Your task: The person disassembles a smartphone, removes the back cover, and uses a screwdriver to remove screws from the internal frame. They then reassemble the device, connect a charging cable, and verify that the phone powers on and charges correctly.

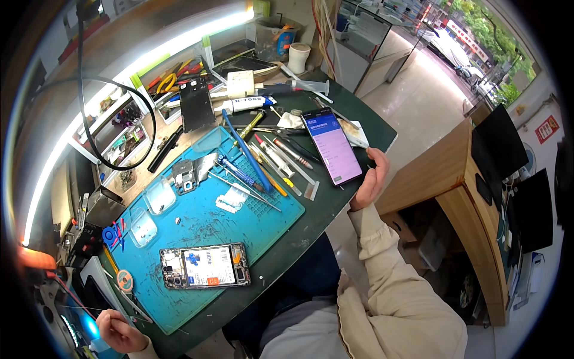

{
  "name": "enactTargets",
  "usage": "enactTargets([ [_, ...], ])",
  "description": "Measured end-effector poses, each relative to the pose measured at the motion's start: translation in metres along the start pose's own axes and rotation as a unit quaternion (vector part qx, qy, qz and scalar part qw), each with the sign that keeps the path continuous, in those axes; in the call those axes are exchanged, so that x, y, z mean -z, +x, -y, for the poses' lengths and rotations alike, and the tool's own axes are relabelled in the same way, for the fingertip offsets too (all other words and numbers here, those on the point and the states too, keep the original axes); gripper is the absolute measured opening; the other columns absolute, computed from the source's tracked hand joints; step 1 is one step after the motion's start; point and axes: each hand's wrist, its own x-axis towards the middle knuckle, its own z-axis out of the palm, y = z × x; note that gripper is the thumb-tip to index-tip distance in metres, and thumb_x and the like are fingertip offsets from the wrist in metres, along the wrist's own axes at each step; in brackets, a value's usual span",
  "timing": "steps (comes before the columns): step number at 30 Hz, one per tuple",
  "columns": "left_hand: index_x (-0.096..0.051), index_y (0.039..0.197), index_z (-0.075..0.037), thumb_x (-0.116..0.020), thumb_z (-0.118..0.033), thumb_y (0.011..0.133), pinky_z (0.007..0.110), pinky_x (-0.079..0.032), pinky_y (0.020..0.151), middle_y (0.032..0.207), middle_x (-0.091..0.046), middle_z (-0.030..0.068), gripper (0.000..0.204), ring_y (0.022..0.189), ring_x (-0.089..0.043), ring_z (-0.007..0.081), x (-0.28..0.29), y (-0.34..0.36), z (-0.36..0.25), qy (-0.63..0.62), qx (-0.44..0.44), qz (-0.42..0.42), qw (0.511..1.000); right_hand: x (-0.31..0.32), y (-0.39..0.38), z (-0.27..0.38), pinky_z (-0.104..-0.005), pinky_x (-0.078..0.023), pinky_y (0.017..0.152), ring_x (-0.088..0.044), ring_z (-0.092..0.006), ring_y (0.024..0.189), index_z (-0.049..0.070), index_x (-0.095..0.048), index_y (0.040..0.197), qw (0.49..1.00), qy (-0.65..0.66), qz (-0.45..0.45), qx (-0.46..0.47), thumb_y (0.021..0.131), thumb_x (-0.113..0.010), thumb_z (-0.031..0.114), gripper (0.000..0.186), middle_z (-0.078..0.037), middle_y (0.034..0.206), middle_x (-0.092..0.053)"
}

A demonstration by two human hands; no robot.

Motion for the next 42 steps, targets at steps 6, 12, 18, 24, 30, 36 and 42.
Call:
enactTargets([
  [6,-0.054,0.116,-0.004,-0.047,0.007,0.101,0.025,-0.039,0.062,0.104,-0.055,0.0126,0.020,0.074,-0.046,0.0137,0.003,-0.008,0.003,-0.049,0.054,-0.007,0.997,0.002,-0.003,-0.006,-0.0444,-0.041,0.108,-0.055,-0.0353,0.117,-0.004,-0.063,0.124,1.000,0.002,-0.001,0.016,0.094,-0.041,0.015,0.042,-0.021,0.128,-0.062],
  [12,-0.051,0.106,-0.005,-0.049,0.009,0.095,0.025,-0.042,0.068,0.107,-0.053,0.0132,0.018,0.078,-0.047,0.0155,0.000,-0.002,-0.001,-0.011,0.033,-0.006,0.999,0.003,-0.001,-0.004,-0.0440,-0.040,0.108,-0.055,-0.0355,0.118,-0.004,-0.064,0.123,1.000,-0.006,0.010,0.023,0.095,-0.041,0.015,0.041,-0.020,0.128,-0.062],
  [18,-0.050,0.104,-0.005,-0.049,0.012,0.088,0.027,-0.042,0.070,0.103,-0.053,0.0135,0.024,0.080,-0.048,0.0185,-0.010,0.010,-0.017,-0.001,0.011,0.010,1.000,0.016,0.011,0.009,-0.0435,-0.038,0.109,-0.050,-0.0332,0.123,0.000,-0.069,0.122,0.992,-0.066,0.088,0.067,0.097,-0.045,0.018,0.039,-0.018,0.132,-0.058],
  [24,-0.053,0.107,-0.003,-0.049,0.012,0.088,0.024,-0.041,0.057,0.103,-0.056,0.0171,0.025,0.066,-0.047,0.0145,-0.005,0.010,-0.013,-0.025,-0.001,0.053,0.998,0.033,0.034,0.021,-0.0446,-0.037,0.109,-0.049,-0.0328,0.123,0.005,-0.075,0.119,0.979,-0.071,0.136,0.132,0.100,-0.049,0.025,0.038,-0.017,0.133,-0.058],
  [30,-0.055,0.119,-0.002,-0.046,0.010,0.096,0.023,-0.040,0.054,0.101,-0.058,0.0170,0.027,0.063,-0.046,0.0125,-0.005,0.006,-0.014,-0.043,-0.006,0.041,0.998,0.038,0.044,0.026,-0.0458,-0.037,0.108,-0.050,-0.0339,0.123,0.008,-0.078,0.116,0.973,-0.076,0.180,0.120,0.104,-0.052,0.039,0.042,-0.016,0.133,-0.060],
  [36,-0.055,0.128,-0.001,-0.043,0.006,0.104,0.022,-0.040,0.052,0.093,-0.059,0.0147,0.027,0.064,-0.046,0.0126,-0.005,0.006,-0.013,-0.047,-0.008,0.037,0.998,0.038,0.051,0.036,-0.0463,-0.036,0.109,-0.049,-0.0353,0.125,0.011,-0.079,0.116,0.958,-0.082,0.230,0.148,0.105,-0.053,0.042,0.042,-0.016,0.134,-0.060],
  [42,-0.054,0.128,-0.001,-0.042,0.006,0.104,0.023,-0.039,0.052,0.092,-0.059,0.0144,0.028,0.065,-0.046,0.0126,-0.005,0.007,-0.015,-0.042,-0.001,0.038,0.998,0.034,0.054,0.037,-0.0472,-0.036,0.110,-0.047,-0.0359,0.128,0.012,-0.080,0.116,0.950,-0.080,0.258,0.156,0.106,-0.053,0.041,0.041,-0.016,0.137,-0.059],
])
